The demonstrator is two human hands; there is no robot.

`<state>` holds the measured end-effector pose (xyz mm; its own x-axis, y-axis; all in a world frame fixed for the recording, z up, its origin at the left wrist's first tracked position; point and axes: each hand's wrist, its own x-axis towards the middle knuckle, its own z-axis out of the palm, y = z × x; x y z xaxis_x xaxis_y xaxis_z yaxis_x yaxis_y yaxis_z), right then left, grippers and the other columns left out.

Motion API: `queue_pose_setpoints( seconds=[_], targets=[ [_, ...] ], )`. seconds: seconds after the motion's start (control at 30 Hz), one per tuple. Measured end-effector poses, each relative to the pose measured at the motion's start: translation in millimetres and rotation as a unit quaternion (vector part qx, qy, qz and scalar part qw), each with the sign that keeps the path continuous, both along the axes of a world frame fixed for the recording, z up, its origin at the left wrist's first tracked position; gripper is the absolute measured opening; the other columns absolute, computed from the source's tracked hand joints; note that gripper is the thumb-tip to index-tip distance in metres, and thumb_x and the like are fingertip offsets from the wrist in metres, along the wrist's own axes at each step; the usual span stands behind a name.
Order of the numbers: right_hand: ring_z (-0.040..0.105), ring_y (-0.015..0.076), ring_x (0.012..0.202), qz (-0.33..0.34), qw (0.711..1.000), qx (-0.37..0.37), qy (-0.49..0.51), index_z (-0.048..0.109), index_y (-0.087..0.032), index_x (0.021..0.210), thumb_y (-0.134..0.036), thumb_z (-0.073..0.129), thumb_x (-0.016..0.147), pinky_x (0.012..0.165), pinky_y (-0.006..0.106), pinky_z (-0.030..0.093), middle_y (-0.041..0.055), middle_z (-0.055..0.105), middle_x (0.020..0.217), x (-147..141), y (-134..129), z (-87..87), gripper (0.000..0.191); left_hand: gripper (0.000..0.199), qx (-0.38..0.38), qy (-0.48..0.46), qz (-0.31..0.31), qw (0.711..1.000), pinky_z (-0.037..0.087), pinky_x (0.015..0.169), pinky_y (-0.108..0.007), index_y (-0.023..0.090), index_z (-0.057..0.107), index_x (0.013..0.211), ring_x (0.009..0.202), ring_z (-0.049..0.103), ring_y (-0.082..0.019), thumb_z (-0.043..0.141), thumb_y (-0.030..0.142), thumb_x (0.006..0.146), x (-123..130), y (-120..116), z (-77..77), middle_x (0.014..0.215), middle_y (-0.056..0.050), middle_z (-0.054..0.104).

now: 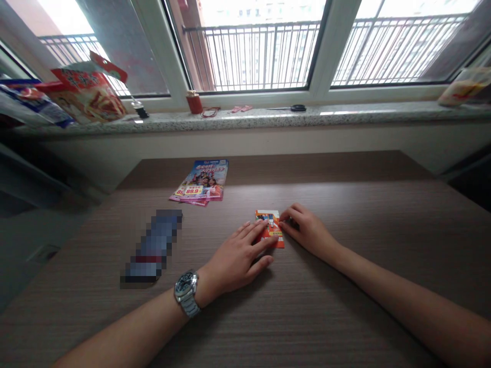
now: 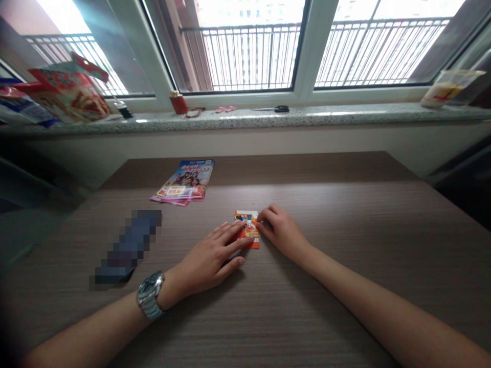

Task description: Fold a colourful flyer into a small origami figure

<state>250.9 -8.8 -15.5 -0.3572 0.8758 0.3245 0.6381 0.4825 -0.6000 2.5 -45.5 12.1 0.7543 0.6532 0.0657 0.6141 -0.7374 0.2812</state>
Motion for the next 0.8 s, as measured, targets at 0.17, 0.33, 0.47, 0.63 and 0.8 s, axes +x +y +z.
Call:
queue_pose_setpoints(
  seconds=[0.17, 0.33, 0.47, 0.63, 0.8],
  targets=[
    [0.060, 0.0196, 0.087, -0.005, 1.000, -0.008, 0.004, 0.064, -0.021, 0.094, -0.021, 0.062, 0.095, 0.078, 0.032, 0.048, 0.0047, 0.061, 0.097, 0.3, 0.9, -1.0, 0.003, 0.051, -0.002, 0.005, 0.001, 1.000, 0.020, 0.128, -0.046, 0.032, 0.040, 0.153, 0.154, 0.023, -0.024, 0.041, 0.049, 0.105, -0.3, 0.5, 0.5, 0.167, -0.004, 0.026],
    [0.061, 0.0195, 0.086, -0.002, 1.000, -0.013, 0.011, 0.065, -0.022, 0.094, -0.022, 0.062, 0.094, 0.075, 0.032, 0.049, 0.0048, 0.061, 0.096, 0.5, 1.0, -1.6, 0.003, 0.051, -0.003, 0.006, 0.000, 1.000, 0.021, 0.127, -0.047, 0.032, 0.040, 0.153, 0.155, 0.022, -0.025, 0.041, 0.048, 0.105, -1.2, 0.4, 1.4, 0.167, -0.003, 0.025],
    [0.061, 0.0196, 0.085, 0.005, 1.000, -0.007, 0.010, 0.065, -0.022, 0.094, -0.022, 0.061, 0.095, 0.075, 0.032, 0.050, 0.0051, 0.061, 0.096, -0.2, 0.0, 0.2, 0.004, 0.050, -0.004, 0.002, -0.001, 1.000, 0.021, 0.127, -0.047, 0.032, 0.040, 0.153, 0.155, 0.023, -0.025, 0.042, 0.048, 0.105, -1.4, 0.4, 1.7, 0.167, -0.003, 0.025],
    [0.061, 0.0185, 0.083, 0.002, 1.000, -0.006, 0.006, 0.064, -0.021, 0.094, -0.022, 0.060, 0.096, 0.074, 0.031, 0.050, 0.0049, 0.061, 0.096, -0.7, -0.4, 0.4, 0.005, 0.051, -0.006, 0.005, -0.003, 1.000, 0.020, 0.128, -0.046, 0.032, 0.040, 0.153, 0.155, 0.022, -0.024, 0.042, 0.047, 0.105, -1.0, 0.6, 2.7, 0.167, -0.003, 0.026],
    [0.061, 0.0192, 0.085, -0.001, 1.000, 0.005, -0.003, 0.064, -0.021, 0.094, -0.022, 0.061, 0.095, 0.076, 0.031, 0.049, 0.0046, 0.061, 0.095, -0.9, 0.0, 0.0, 0.003, 0.051, -0.007, 0.013, -0.007, 1.000, 0.019, 0.128, -0.046, 0.031, 0.040, 0.153, 0.155, 0.020, -0.024, 0.041, 0.048, 0.105, -0.6, 1.1, 2.7, 0.167, -0.004, 0.025]
  ],
)
